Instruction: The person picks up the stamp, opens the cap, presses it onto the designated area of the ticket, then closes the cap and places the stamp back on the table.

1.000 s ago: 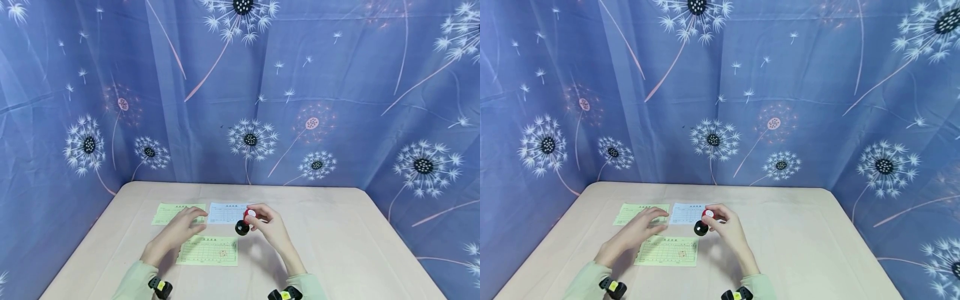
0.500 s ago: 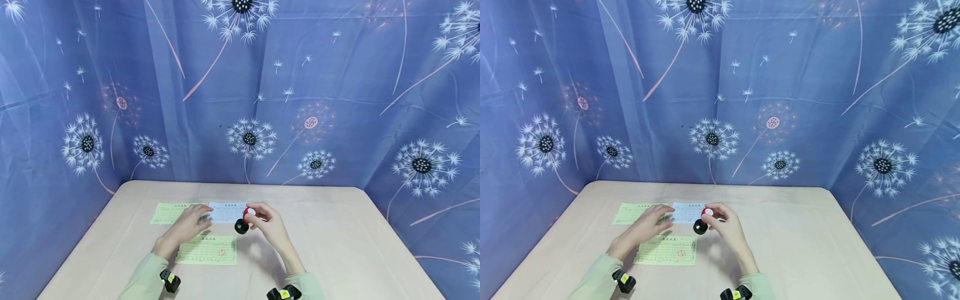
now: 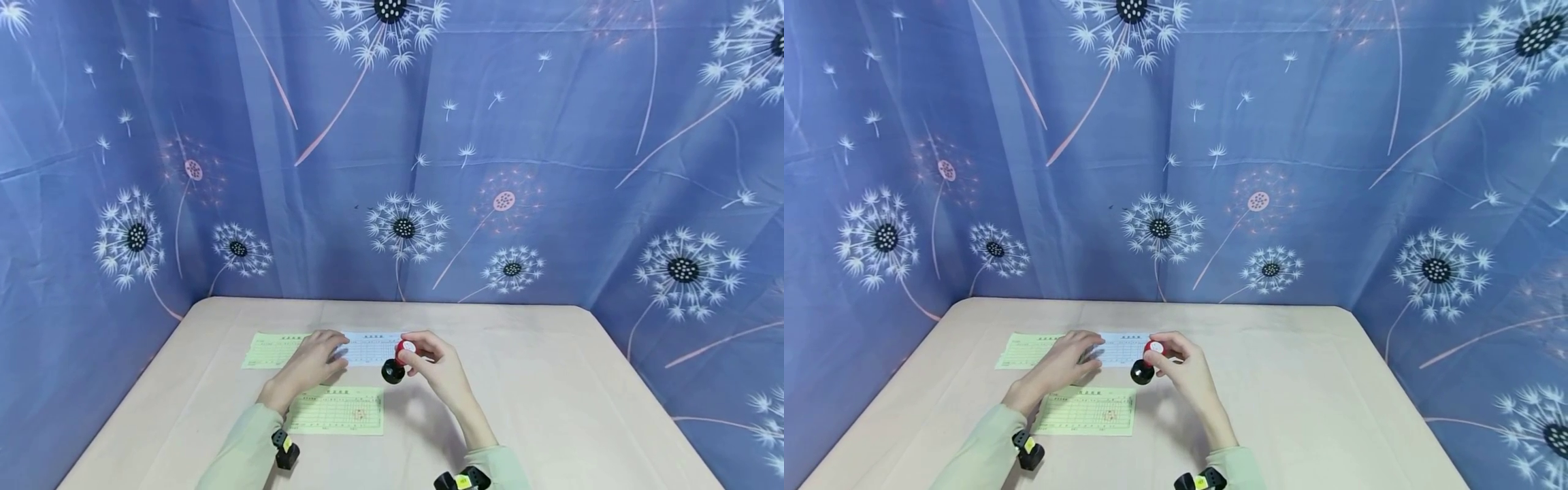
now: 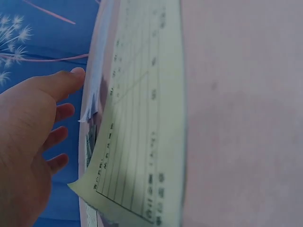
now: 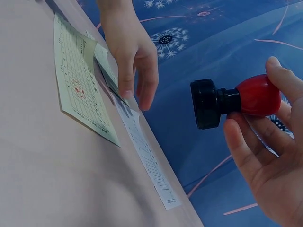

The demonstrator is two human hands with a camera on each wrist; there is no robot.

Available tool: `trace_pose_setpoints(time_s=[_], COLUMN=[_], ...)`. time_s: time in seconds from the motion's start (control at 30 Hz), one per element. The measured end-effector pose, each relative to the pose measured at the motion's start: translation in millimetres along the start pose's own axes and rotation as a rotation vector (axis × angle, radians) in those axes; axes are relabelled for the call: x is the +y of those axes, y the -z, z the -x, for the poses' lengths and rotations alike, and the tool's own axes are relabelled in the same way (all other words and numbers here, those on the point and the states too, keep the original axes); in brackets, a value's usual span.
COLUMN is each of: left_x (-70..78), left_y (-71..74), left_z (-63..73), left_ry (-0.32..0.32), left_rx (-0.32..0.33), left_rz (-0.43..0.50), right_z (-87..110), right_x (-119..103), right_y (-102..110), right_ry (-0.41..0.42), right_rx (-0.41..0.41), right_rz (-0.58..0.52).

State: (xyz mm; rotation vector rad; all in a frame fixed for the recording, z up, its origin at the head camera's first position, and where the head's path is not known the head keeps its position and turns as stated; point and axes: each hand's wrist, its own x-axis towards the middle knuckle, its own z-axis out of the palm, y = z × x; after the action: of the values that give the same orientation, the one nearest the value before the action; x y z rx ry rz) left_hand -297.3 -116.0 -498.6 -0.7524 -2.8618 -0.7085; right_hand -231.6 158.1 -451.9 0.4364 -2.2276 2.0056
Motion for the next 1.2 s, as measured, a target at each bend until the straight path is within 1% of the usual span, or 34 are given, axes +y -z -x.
trace_pose_setpoints(time_s=[0.13,0.27,0.37,0.5,0.73,0.93,1.07,1.2], left_x=[-1.3,-1.6,-0.5,1.4,0.6,0.6,0.1,-1.2], left_y=[-2.0,-3.2,-3.8,-3.4,-2.6,-3.6,-5.3,-8.0], left_z=[-1.2,-3.1,-5.5,-9.9,-11.7,-12.8,-14.4,-15.6], left_ry=[-0.001,0.031,0.036,0.014,-0.004,-0.022,-0.005,0.018], left_rx=[-0.004,-0.034,-0.045,-0.036,-0.061,-0.063,-0.065,-0.095], left_rz=[-0.016,-0.014,-0.002,0.024,-0.015,0.007,0.017,0.005], right_z=[0.4,-0.3,-0.7,-0.2,-1.0,-0.5,-0.6,-0.8], right_x=[0.8,1.9,3.0,3.6,4.1,3.3,3.9,4.5], right_y=[0.3,1.0,1.9,3.9,4.4,4.8,5.4,5.9], right_ry=[0.004,0.003,0.005,0.014,0.021,0.018,0.016,0.018], right_rx=[0.003,0.002,-0.006,0.001,0.003,0.001,-0.004,-0.006], right_rz=[-0.002,0.004,0.010,0.010,0.008,0.008,0.006,0.003])
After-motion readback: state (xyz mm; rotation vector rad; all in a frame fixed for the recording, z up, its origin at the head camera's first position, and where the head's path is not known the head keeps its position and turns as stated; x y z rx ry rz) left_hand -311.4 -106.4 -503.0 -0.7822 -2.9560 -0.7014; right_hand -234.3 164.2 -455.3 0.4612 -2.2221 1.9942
